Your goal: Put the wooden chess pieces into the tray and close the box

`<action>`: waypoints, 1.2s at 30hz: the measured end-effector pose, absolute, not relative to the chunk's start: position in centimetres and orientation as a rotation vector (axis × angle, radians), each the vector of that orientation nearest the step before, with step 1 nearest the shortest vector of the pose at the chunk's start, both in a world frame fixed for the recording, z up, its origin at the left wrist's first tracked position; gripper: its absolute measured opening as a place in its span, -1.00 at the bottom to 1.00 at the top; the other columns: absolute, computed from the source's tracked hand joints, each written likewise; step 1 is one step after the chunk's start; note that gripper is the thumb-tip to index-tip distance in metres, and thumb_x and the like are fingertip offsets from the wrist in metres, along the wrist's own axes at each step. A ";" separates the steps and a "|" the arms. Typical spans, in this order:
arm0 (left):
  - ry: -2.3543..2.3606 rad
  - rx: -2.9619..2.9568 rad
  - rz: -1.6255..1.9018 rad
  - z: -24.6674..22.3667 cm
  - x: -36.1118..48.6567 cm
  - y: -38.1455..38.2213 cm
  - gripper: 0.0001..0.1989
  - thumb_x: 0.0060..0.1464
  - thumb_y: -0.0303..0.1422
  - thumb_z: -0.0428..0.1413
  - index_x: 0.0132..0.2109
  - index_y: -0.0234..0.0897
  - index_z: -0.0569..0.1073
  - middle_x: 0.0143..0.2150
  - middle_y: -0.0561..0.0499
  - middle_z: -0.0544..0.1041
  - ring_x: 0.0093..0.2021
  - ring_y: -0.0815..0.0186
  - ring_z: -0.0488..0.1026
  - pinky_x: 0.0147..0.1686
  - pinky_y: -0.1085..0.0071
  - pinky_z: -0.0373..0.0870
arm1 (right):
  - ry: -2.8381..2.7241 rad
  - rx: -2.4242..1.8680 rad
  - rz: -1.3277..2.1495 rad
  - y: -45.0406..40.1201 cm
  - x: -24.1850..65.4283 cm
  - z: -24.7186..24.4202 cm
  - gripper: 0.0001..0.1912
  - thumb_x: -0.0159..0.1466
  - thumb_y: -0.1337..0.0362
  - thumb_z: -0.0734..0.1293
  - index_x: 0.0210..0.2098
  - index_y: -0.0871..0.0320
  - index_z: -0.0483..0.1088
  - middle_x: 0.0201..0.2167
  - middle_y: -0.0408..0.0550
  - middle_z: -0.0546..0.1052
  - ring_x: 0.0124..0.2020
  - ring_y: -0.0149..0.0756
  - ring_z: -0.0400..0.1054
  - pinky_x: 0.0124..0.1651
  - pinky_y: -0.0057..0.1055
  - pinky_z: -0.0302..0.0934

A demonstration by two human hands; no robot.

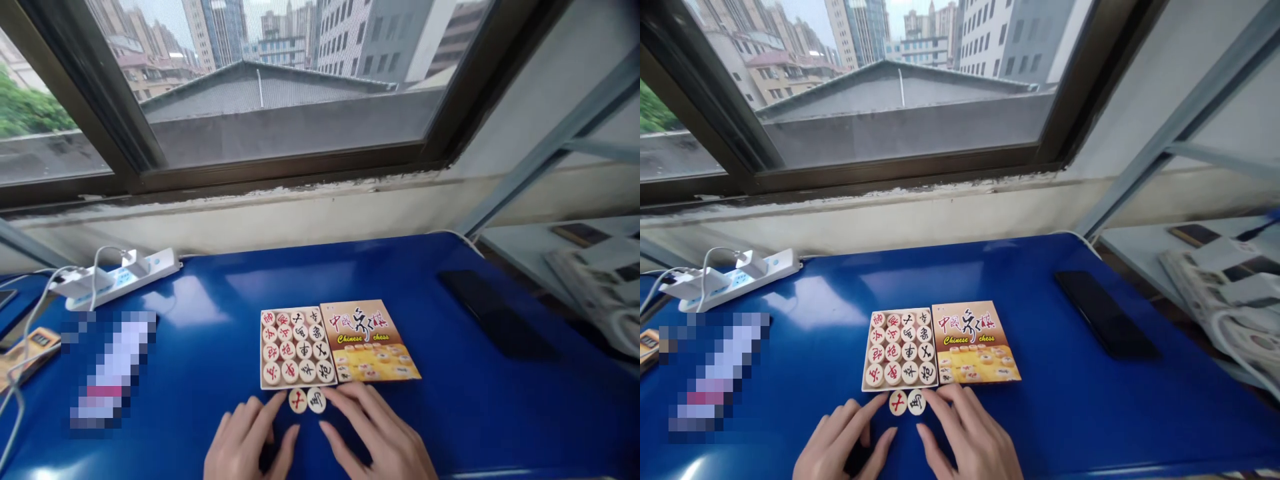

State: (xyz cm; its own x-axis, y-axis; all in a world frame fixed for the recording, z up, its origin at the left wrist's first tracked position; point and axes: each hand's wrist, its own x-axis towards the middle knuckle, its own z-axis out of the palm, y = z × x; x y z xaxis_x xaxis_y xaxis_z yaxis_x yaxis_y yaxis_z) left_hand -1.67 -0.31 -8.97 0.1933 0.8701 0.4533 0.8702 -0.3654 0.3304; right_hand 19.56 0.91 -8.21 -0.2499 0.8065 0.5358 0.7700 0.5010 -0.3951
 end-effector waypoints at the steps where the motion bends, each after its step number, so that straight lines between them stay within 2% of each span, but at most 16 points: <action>1: -1.759 -2.450 -0.913 -9.0 -1.6 -0.2 -0.71 0.41 -0.15 -0.01 0.07 -0.14 0.51 -0.45 0.11 0.41 -0.48 0.37 0.41 -0.42 0.42 0.31 | -2.029 -1.281 0.065 1.0 19.4 -8.1 -0.75 0.47 0.22 0.17 0.00 0.11 0.44 -0.29 -0.06 0.57 -0.33 -0.34 0.55 -0.33 -0.48 0.46; 5: -1.787 -2.522 -0.940 -8.7 -1.3 -0.1 -0.76 0.40 -0.15 0.02 0.00 -0.14 0.49 -0.43 0.11 0.42 -0.47 0.37 0.40 -0.40 0.41 0.29 | -2.015 -1.243 0.139 0.8 19.4 -8.0 -0.79 0.47 0.23 0.18 -0.06 0.09 0.43 -0.31 -0.09 0.56 -0.34 -0.37 0.53 -0.32 -0.49 0.45; 11: -1.799 -2.556 -0.965 -8.6 -1.5 -0.2 -0.74 0.38 -0.11 0.03 0.06 -0.09 0.48 -0.41 0.10 0.43 -0.43 0.33 0.42 -0.37 0.39 0.30 | -2.038 -1.242 0.196 0.6 19.9 -8.2 -0.78 0.47 0.20 0.20 0.01 0.08 0.41 -0.29 -0.07 0.56 -0.31 -0.36 0.54 -0.29 -0.48 0.47; 19: -1.759 -2.626 -1.105 -7.7 -1.3 0.3 -0.82 0.35 -0.27 0.10 0.06 -0.12 0.44 -0.38 0.09 0.48 -0.43 0.34 0.45 -0.41 0.42 0.34 | -1.990 -1.209 0.276 0.9 19.3 -7.2 -0.83 0.48 0.20 0.19 -0.05 0.06 0.38 -0.29 -0.12 0.55 -0.39 -0.42 0.51 -0.36 -0.53 0.41; 21: -1.707 -2.682 -1.156 -6.8 -1.3 1.1 -0.79 0.33 -0.32 0.12 0.08 -0.13 0.41 -0.35 0.08 0.49 -0.41 0.34 0.47 -0.42 0.44 0.37 | -1.974 -1.196 0.286 1.5 19.4 -6.5 -0.85 0.48 0.21 0.21 -0.03 0.06 0.37 -0.27 -0.12 0.56 -0.37 -0.43 0.51 -0.32 -0.54 0.41; 24: -1.625 -2.715 -1.240 -4.9 -1.1 3.3 -0.77 0.31 -0.38 0.13 0.09 -0.14 0.40 -0.27 0.04 0.51 -0.41 0.37 0.45 -0.43 0.48 0.38 | -1.964 -1.164 0.238 3.2 19.8 -5.2 -0.85 0.45 0.26 0.24 -0.01 0.06 0.37 -0.21 -0.11 0.57 -0.23 -0.39 0.53 -0.19 -0.49 0.41; 27: -1.551 -2.720 -1.295 -2.9 -1.0 6.5 -0.80 0.30 -0.36 0.13 0.05 -0.15 0.42 -0.20 0.03 0.52 -0.41 0.39 0.42 -0.42 0.47 0.37 | -1.993 -1.122 0.192 6.0 20.4 -3.7 -0.84 0.43 0.27 0.28 0.00 0.06 0.37 -0.16 -0.11 0.56 -0.16 -0.37 0.52 -0.10 -0.44 0.37; 32: -1.496 -2.950 -1.195 -0.6 -1.8 12.2 -0.88 0.26 -0.35 0.17 -0.06 -0.17 0.47 -0.17 0.06 0.52 -0.36 0.40 0.40 -0.34 0.44 0.37 | -2.053 -1.088 0.185 11.2 21.3 -1.8 -0.86 0.42 0.21 0.31 -0.05 0.06 0.39 -0.19 -0.17 0.54 -0.37 -0.46 0.43 -0.29 -0.45 0.28; 36: -1.456 -3.044 -1.115 -1.2 -2.9 14.5 -0.87 0.26 -0.33 0.16 -0.05 -0.17 0.49 -0.11 0.02 0.52 -0.38 0.41 0.38 -0.36 0.42 0.36 | -2.115 -1.048 0.244 13.5 21.2 -2.1 -0.85 0.40 0.23 0.33 -0.05 0.09 0.39 -0.16 -0.16 0.53 -0.38 -0.47 0.39 -0.30 -0.44 0.26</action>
